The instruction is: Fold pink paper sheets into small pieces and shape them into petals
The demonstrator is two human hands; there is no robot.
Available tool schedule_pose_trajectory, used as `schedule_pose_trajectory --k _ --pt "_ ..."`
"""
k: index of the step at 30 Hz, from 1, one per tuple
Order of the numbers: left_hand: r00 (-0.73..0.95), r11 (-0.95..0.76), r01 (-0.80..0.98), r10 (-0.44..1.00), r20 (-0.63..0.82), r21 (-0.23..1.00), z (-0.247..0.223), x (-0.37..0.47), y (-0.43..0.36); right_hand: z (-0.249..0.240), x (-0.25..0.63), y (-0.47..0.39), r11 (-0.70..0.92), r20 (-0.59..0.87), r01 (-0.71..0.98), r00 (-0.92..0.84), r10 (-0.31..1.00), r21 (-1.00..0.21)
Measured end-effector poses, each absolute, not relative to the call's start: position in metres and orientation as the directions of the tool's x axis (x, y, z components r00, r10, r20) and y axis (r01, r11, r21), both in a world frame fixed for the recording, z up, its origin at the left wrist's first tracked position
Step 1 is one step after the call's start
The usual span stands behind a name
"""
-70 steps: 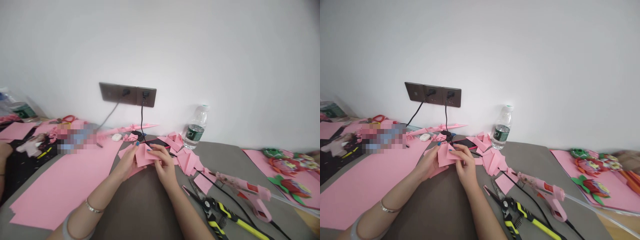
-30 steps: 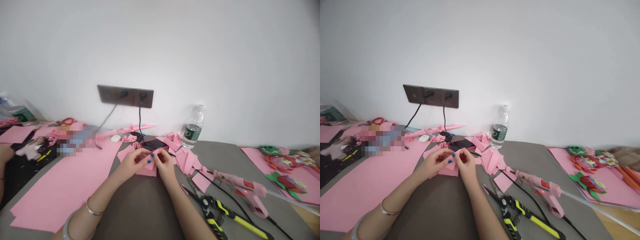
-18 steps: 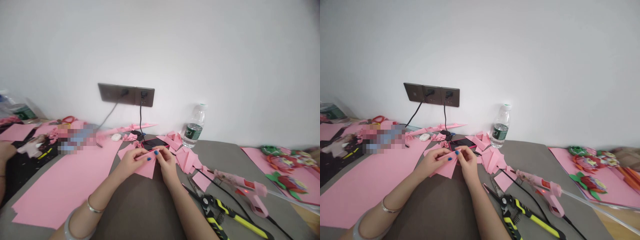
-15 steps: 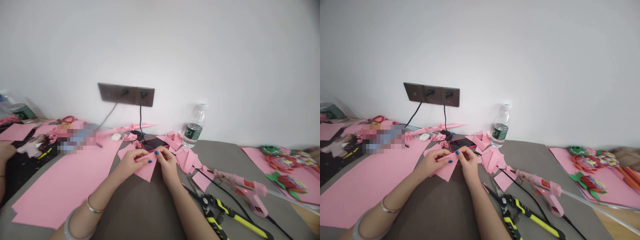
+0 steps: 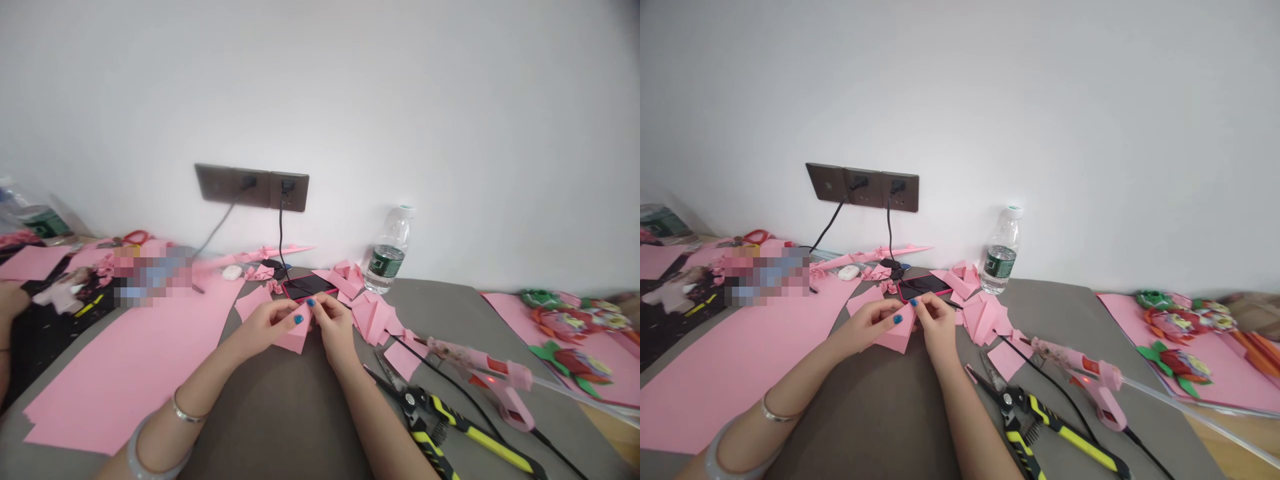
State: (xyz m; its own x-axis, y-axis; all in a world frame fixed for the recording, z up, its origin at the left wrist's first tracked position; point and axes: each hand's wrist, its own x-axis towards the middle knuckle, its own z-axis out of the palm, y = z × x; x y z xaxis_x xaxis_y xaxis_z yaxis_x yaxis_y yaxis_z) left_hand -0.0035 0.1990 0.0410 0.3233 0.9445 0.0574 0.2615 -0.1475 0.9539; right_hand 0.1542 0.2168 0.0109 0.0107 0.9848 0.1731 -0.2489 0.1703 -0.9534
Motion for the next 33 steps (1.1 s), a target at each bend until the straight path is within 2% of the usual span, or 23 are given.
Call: schedule_pose_trajectory --k 7,10,13,18,21,24,27,33 --pt "0.311 -0.138 0.287 0.949 0.044 0.948 0.043 -0.001 0.200 0.009 0.153 0.217 0.163 0.174 -0.258 -0.019 0.985 -0.952" --pt "0.175 -0.180 0.275 0.975 0.135 0.945 0.042 -0.001 0.201 0.006 0.152 0.218 0.177 0.194 -0.288 -0.031 0.981 -0.941" --pt "0.039 -0.215 0.185 0.977 0.211 0.959 0.040 -0.002 0.203 0.005 0.150 0.217 0.192 0.224 -0.272 -0.092 0.970 -0.943" --pt "-0.011 -0.198 0.015 0.980 0.199 0.980 0.036 0.004 0.202 0.006 0.148 0.215 0.258 0.297 -0.181 -0.241 0.924 -0.949" --pt "-0.010 -0.165 -0.038 0.986 0.165 0.986 0.036 0.009 0.200 0.006 0.150 0.217 0.273 0.302 -0.177 -0.162 0.939 -0.946" --pt "0.060 -0.035 -0.104 0.997 0.041 0.994 0.035 0.011 0.199 0.006 0.153 0.219 0.249 0.261 -0.173 -0.056 0.964 -0.953" --pt "0.096 0.059 -0.098 0.994 -0.049 0.993 0.033 0.013 0.199 0.004 0.155 0.220 0.219 0.223 -0.164 -0.011 0.975 -0.962" --pt "0.071 -0.034 -0.063 0.997 0.039 0.997 0.033 0.010 0.199 0.004 0.155 0.220 0.202 0.211 -0.170 -0.035 0.977 -0.964"
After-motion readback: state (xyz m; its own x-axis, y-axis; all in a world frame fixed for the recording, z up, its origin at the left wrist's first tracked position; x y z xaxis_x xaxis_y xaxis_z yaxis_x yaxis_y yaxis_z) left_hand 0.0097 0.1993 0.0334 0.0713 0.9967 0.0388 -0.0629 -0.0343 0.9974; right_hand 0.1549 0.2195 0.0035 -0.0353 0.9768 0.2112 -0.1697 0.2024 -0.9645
